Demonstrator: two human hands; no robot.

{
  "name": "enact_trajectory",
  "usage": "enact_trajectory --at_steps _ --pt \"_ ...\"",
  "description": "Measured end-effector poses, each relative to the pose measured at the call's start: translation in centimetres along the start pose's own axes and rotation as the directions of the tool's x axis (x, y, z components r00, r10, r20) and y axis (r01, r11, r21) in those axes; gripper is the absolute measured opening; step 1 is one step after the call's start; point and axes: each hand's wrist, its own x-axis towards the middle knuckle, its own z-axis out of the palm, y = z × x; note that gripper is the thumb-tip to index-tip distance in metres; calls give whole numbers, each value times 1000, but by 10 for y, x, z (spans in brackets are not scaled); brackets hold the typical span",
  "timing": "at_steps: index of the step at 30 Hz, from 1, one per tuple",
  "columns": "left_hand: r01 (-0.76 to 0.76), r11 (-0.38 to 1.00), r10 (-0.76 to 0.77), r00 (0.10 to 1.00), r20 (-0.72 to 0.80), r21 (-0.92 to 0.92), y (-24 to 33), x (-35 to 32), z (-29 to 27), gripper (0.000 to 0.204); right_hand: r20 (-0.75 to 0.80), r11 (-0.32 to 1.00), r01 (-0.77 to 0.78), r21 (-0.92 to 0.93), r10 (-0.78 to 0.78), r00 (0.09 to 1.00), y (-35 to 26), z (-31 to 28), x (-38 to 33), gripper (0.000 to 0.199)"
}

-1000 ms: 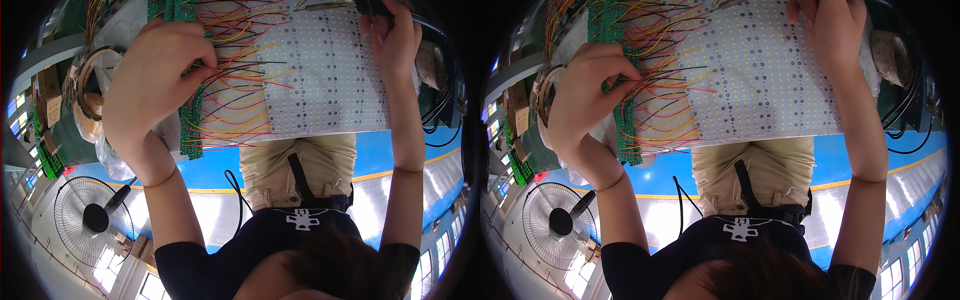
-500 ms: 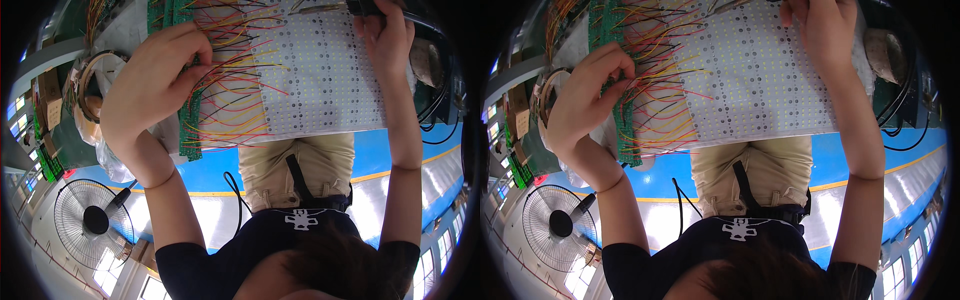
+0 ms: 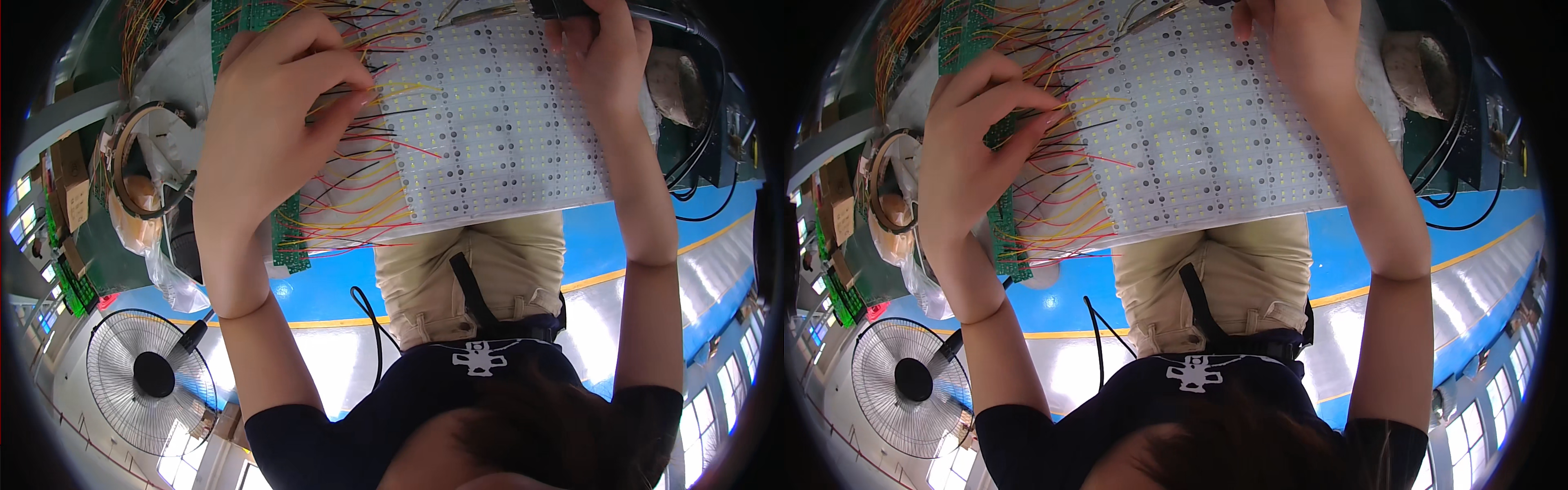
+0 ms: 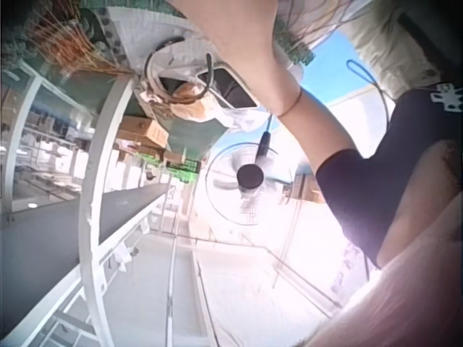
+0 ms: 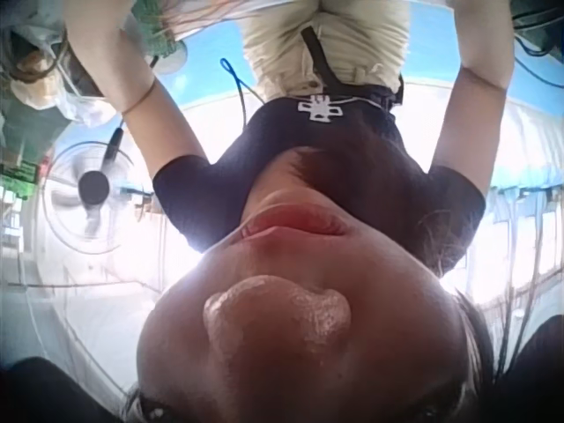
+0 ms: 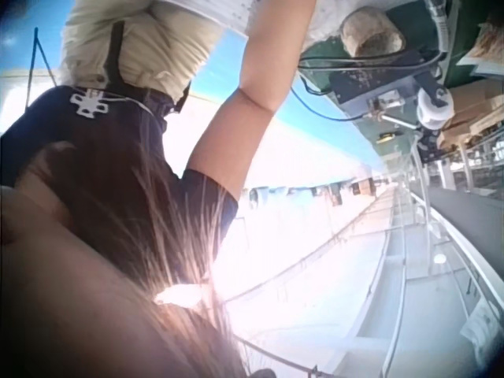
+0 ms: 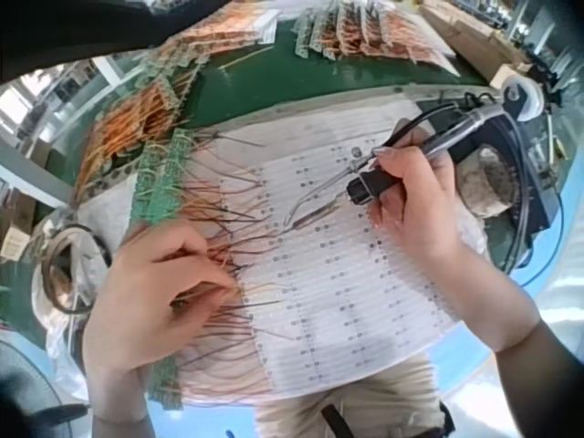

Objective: The person aligns wires from circuit boards onto an LED panel by hand and solders them in place using a soldering iron.

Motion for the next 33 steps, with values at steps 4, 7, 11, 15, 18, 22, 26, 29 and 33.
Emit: enact_trajectory --at_steps 4,7,11,15,18,22,26,29,33 --pt "15 999 -18 994 -110 -29 -2 -2 14 16 -56 998 -27 49 30 998 3 -2 0 20" --pt "19 999 -12 987 -160 46 2 -2 20 15 -60 998 7 -67 -11 998 -6 8 -4 21" --pt "69 998 -66 973 -222 5 6 0 28 13 -59 998 -7 -61 4 998 -13 13 -6 22" --pt "-2 999 15 969 -247 51 4 2 34 14 -88 998 -12 -56 7 996 -12 7 0 32" --pt "-35 998 48 963 -266 55 2 3 38 15 -15 999 29 -14 -29 999 -15 -10 7 42" --pt "8 998 9 970 -242 70 8 3 37 15 59 992 -122 -33 124 991 -36 -11 7 50" --pt "64 998 -65 954 -294 -11 16 3 35 15 82 991 -50 -121 61 995 -35 -8 -13 44" --pt "56 998 -56 951 -303 -7 16 2 33 15 79 999 14 -35 -11 997 -23 -6 -14 27" --pt "63 992 -88 965 -248 -105 17 3 34 14 180 781 -74 620 -50 982 10 -10 -12 24"
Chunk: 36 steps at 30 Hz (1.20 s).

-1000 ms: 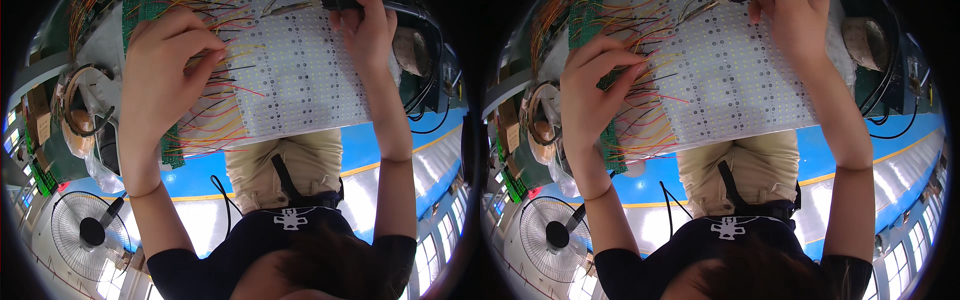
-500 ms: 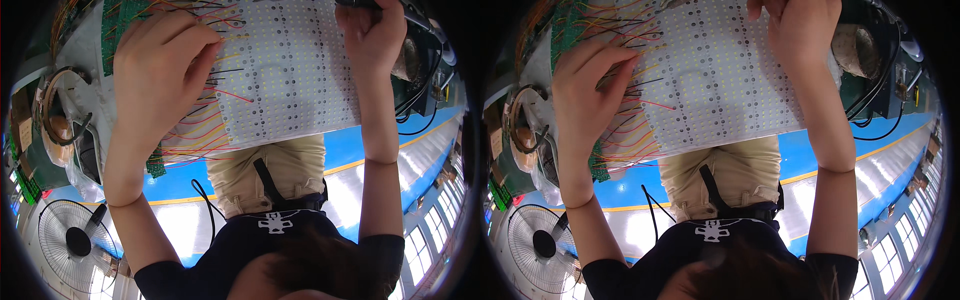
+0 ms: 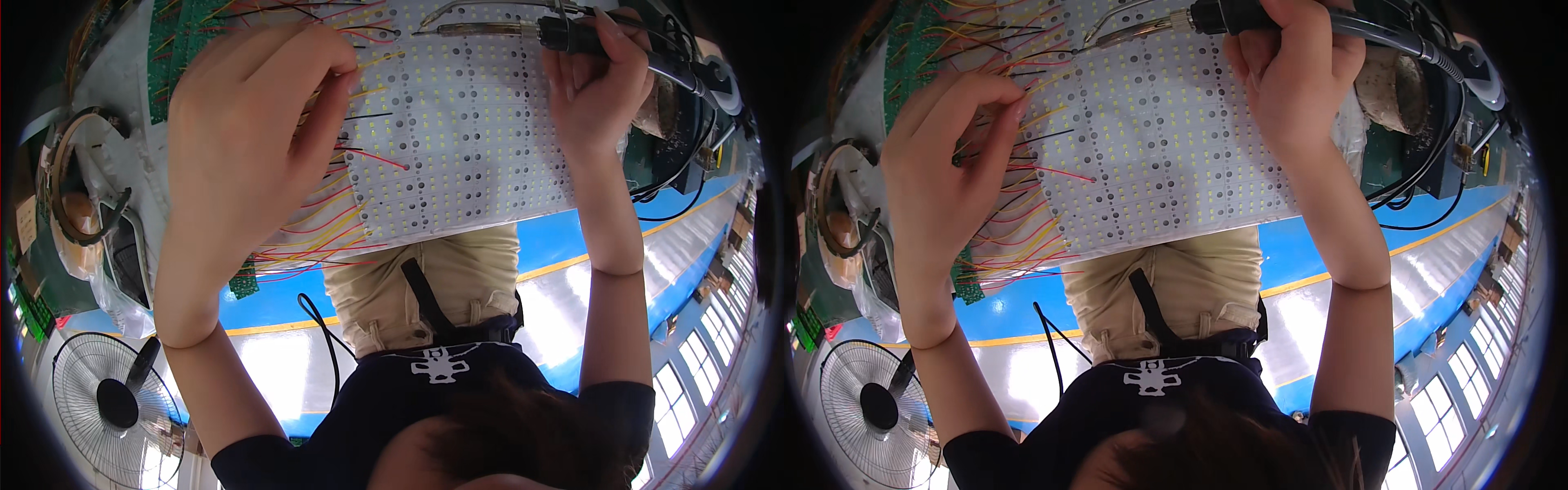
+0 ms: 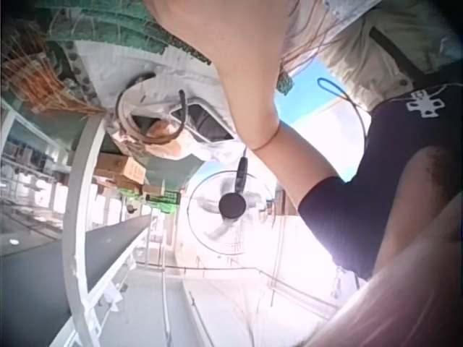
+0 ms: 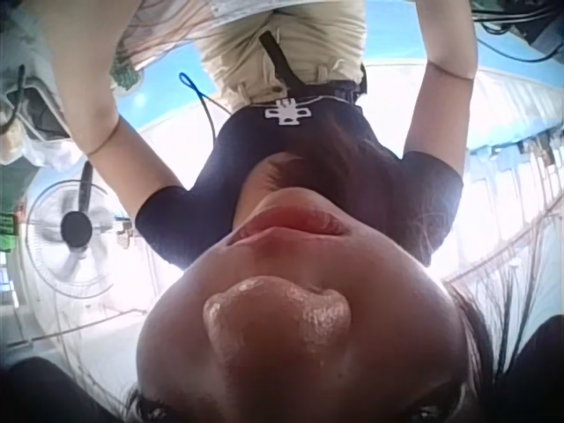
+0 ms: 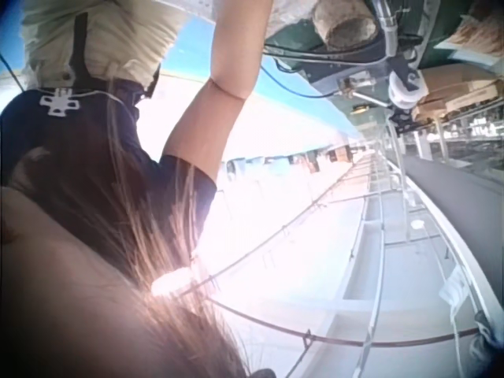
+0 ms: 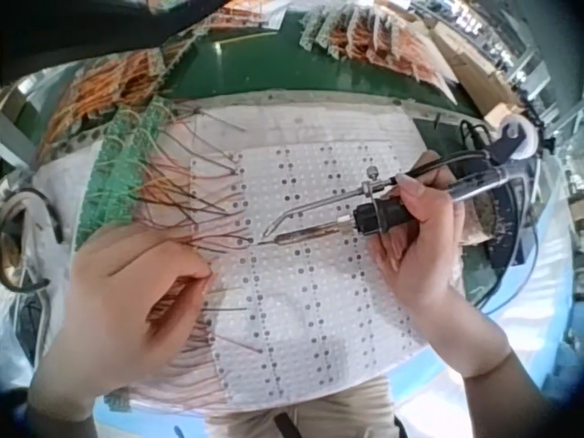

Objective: The person aligns wires from circuit boards onto an LED panel by hand and solders them in place using a soldering iron.

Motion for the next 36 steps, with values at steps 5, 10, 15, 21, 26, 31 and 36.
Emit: enact_trajectory --at_steps 5,10,15,21,26,31,36 --pt "13 997 -14 1000 6 74 2 -4 -2 12 -48 796 0 -605 -37 998 -15 11 -1 22" --pt "-16 996 11 998 59 87 -5 -2 2 12 -138 998 -60 -24 56 989 -5 -28 -5 21" --pt "4 996 2 998 -64 84 -7 -3 6 13 0 768 43 -639 -56 998 -9 18 -4 20" --pt "108 993 -107 994 -19 47 -1 -2 5 10 -1 736 60 -674 -82 997 -8 19 -4 20" --pt "36 998 -38 998 52 52 -3 1 8 9 -6 743 59 -666 -84 996 -10 17 -3 20" --pt "74 996 -77 996 44 59 0 1 9 9 10 758 53 -650 -61 998 -9 15 -3 19" --pt "37 997 -40 998 43 68 -4 1 9 10 23 777 23 -629 -12 1000 -11 12 -2 18"
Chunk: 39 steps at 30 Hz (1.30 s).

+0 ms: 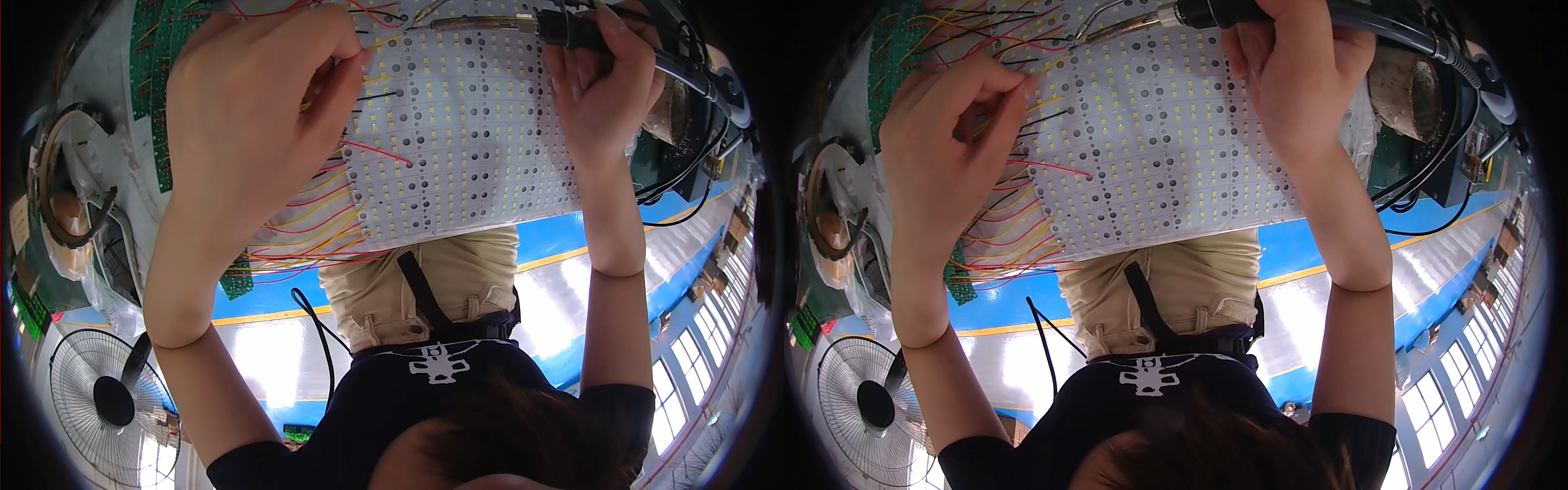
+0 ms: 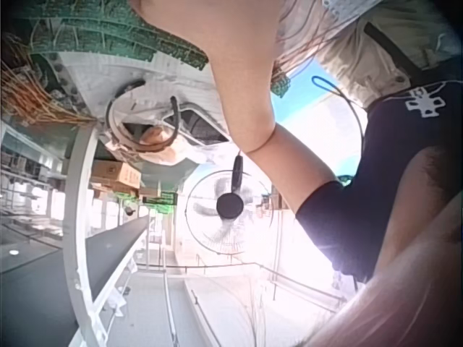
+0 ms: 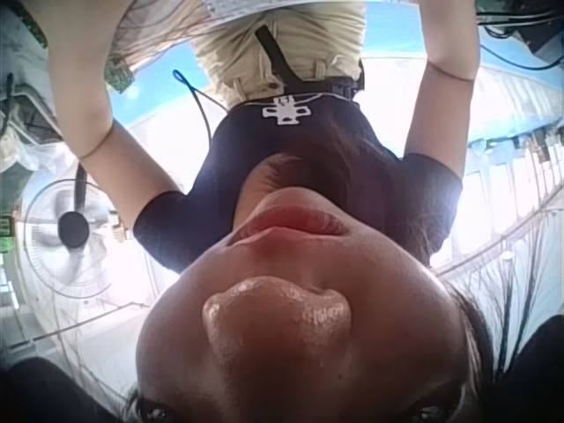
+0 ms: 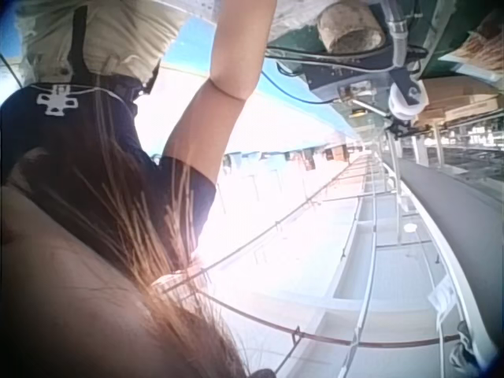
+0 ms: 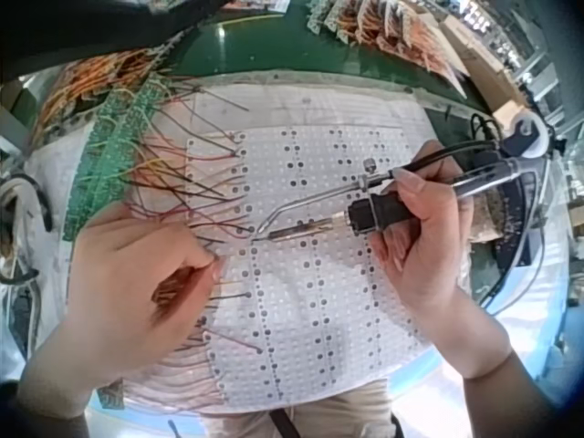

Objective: The person aligns wires from circuit boards onto an LED panel by hand and solders them in place using a soldering iron.

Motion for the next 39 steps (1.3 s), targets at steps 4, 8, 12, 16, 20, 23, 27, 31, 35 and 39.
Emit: enact_trajectory --at_steps 4,8,12,16,20,23,27,31,35,39 --pt "59 998 -58 998 22 -9 4 0 -1 11 -19 998 33 -59 -35 999 0 5 -2 17" --pt "46 999 -46 999 6 1 4 0 0 12 -14 997 41 -72 -42 999 1 5 -3 17" --pt "39 999 -39 999 16 19 5 1 -1 12 12 997 58 -58 -57 998 1 4 -2 17" --pt "22 1000 -22 1000 -6 7 4 1 1 13 46 997 65 -51 -62 997 2 0 0 17" --pt "8 1000 -7 1000 -9 15 3 1 1 13 12 993 84 -77 -84 996 2 3 -1 18" --pt "4 1000 -4 1000 -11 17 4 1 1 14 47 999 30 -34 -28 998 0 2 -1 18" --pt "-4 1000 4 1000 -11 13 4 1 2 15 24 995 78 -58 -77 997 3 4 -1 18" --pt "-30 1000 30 999 -34 5 2 2 2 16 -9 995 69 -78 -70 998 2 5 -3 18" --pt "-13 1000 14 999 -29 17 5 3 2 16 -69 973 28 -230 -46 997 5 -20 -7 6" --pt "-18 1000 18 1000 -24 24 4 3 2 16 -47 982 42 -182 -51 998 3 -16 -6 3"
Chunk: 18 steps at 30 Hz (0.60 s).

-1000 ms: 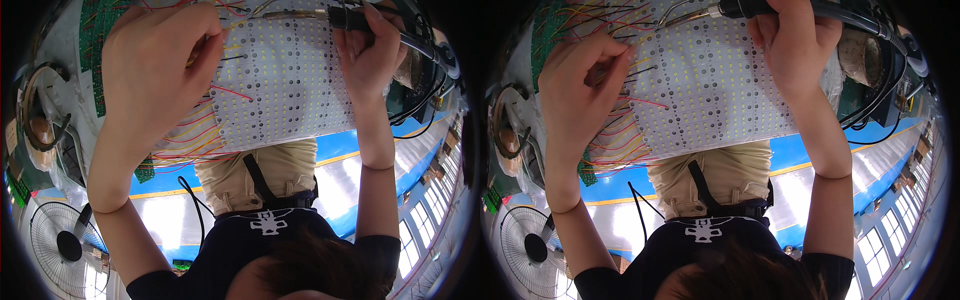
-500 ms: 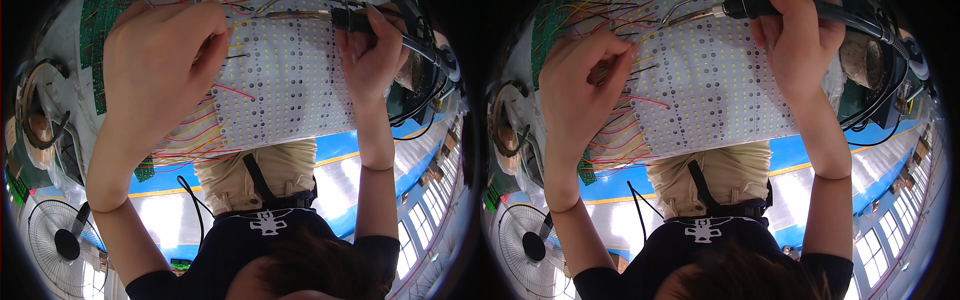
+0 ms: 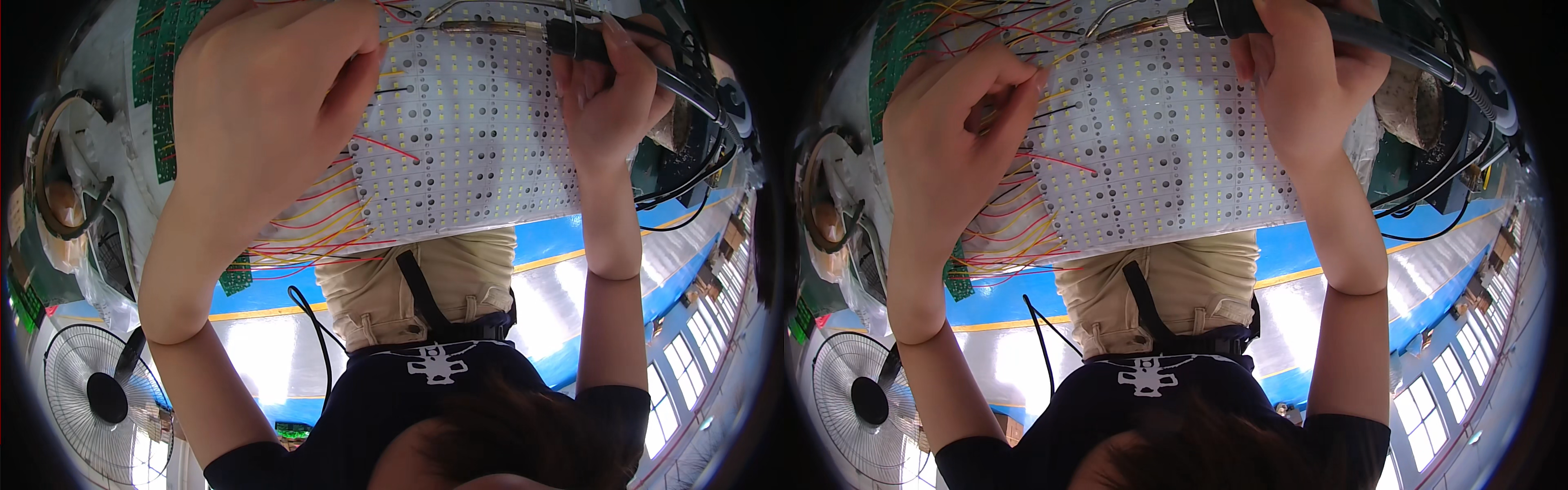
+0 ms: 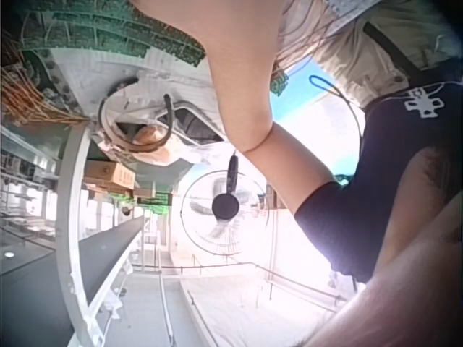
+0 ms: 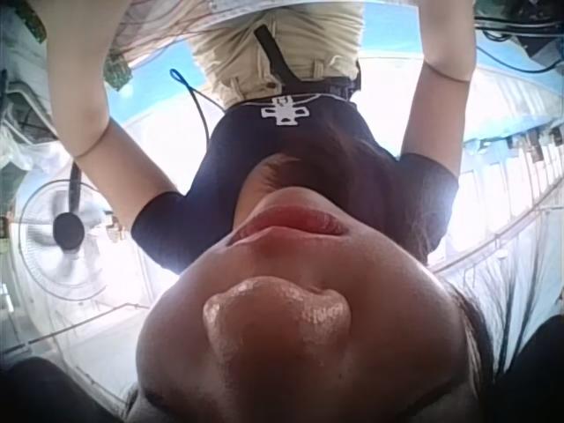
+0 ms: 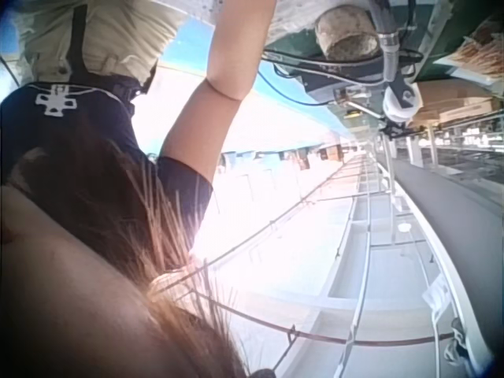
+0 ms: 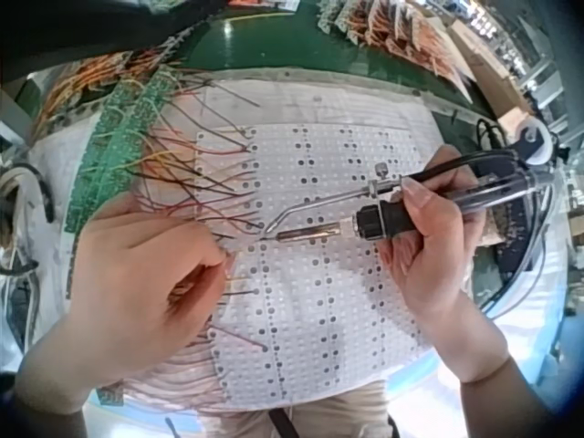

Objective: The person aligns wires from circuit boards onto an LED panel by hand and solders them in place using a soldering iron.

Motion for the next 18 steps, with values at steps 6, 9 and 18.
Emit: enact_trajectory --at_steps 6,9,18 --pt "-16 1000 16 1000 -1 -1 -1 1 0 17 67 1000 26 -2 -26 997 1 -4 1 3" --pt "-32 999 32 999 -11 3 -3 0 2 17 62 996 91 1 -91 994 -2 14 4 10" --pt "-42 999 42 999 -9 11 -3 0 2 17 -39 995 101 27 -100 994 -1 20 1 20"
